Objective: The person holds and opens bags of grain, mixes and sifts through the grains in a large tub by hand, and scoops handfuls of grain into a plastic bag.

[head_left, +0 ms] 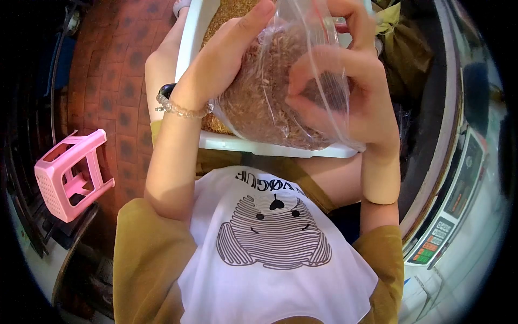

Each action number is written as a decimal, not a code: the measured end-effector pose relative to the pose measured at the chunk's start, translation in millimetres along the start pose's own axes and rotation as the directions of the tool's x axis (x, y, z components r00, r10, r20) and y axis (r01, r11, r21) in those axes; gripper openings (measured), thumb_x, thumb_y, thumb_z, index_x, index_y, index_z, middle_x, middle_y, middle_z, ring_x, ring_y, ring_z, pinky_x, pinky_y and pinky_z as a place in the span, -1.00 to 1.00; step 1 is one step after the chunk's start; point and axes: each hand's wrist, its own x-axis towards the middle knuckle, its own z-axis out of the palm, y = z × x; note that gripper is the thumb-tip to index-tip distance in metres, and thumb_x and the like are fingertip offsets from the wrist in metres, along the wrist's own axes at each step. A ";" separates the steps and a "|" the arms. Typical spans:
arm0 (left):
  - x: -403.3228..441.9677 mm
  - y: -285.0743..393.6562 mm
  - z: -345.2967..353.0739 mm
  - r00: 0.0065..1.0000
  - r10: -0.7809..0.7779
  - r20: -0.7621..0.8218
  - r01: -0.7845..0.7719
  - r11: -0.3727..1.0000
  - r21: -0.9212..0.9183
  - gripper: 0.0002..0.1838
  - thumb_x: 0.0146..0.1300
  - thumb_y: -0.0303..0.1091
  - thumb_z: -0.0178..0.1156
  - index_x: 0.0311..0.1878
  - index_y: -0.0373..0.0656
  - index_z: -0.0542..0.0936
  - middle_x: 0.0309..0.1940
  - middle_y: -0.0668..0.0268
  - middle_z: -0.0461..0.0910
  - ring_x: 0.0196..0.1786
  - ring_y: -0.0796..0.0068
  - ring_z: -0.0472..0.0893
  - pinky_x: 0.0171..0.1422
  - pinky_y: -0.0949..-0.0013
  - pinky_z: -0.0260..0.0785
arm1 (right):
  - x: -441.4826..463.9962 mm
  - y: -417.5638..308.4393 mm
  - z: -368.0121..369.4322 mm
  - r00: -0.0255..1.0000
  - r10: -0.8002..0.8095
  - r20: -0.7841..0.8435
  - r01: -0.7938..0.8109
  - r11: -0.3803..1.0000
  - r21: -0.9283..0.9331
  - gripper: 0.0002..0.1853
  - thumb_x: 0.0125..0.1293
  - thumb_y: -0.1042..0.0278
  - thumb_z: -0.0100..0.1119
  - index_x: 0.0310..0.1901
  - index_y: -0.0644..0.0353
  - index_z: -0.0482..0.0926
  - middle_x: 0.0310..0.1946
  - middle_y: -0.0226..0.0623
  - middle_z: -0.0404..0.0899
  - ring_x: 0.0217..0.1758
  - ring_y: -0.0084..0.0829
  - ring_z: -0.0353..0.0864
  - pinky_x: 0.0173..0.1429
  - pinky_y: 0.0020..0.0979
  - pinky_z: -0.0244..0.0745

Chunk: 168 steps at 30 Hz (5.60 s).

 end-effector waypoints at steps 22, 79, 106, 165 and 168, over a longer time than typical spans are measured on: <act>18.3 -31.7 -19.4 0.960 -0.081 0.267 0.185 0.903 -0.389 -0.34 0.44 0.16 -0.01 0.20 -0.32 0.54 0.06 0.17 0.64 0.04 0.44 0.64 0.18 0.41 0.46 | -32.4 13.7 -18.4 0.950 0.299 0.087 -0.299 0.799 0.521 -0.79 0.03 0.50 0.37 -0.24 0.28 0.69 0.13 -0.17 0.31 0.08 -0.45 0.34 0.25 -0.39 0.13; -49.9 -28.1 -40.7 0.950 0.271 0.152 -0.247 0.956 -0.160 0.20 0.06 0.59 0.06 0.17 -0.64 0.36 0.08 -0.28 0.52 0.15 -0.07 0.58 0.26 0.04 0.47 | -94.5 -31.0 30.6 0.890 0.326 -0.319 -0.316 0.945 0.086 -0.09 0.27 -0.50 -0.07 0.07 0.41 0.58 0.05 0.03 0.58 0.08 -0.07 0.58 0.19 -0.21 0.44; -32.7 -51.6 -77.3 0.439 0.799 0.411 -0.210 0.536 -0.818 -0.87 0.07 -0.22 0.50 -0.34 0.35 0.75 -0.11 0.60 0.61 0.26 0.35 0.38 0.63 0.23 -0.13 | -69.8 -89.6 135.4 0.705 -0.106 -0.701 0.054 0.994 -0.096 -0.89 0.06 0.43 0.28 -0.35 0.00 0.67 -0.27 -0.61 0.61 -0.18 -0.59 0.47 -0.20 -0.56 0.42; -12.9 -52.5 -91.1 0.490 0.787 0.375 -0.148 0.499 -0.854 -0.95 0.12 -0.24 0.43 -0.43 0.24 0.77 -0.27 0.66 0.68 0.06 0.60 0.51 0.46 0.23 -0.04 | -42.4 -66.5 150.2 0.724 -0.431 -0.538 0.500 0.866 -0.022 -0.93 0.18 0.39 0.17 -0.36 0.16 0.59 -0.35 -0.43 0.52 -0.30 -0.49 0.50 -0.24 -0.47 0.39; -10.5 -43.5 -76.1 0.529 0.765 0.369 -0.182 0.526 -0.831 -0.94 0.11 -0.20 0.49 -0.41 0.24 0.77 -0.23 0.64 0.65 0.10 0.56 0.48 0.54 0.23 -0.06 | -45.1 -56.0 143.3 0.691 -0.315 -0.650 0.388 0.921 -0.034 -0.96 0.15 0.41 0.19 -0.35 0.11 0.60 -0.37 -0.48 0.50 -0.32 -0.48 0.49 -0.26 -0.46 0.39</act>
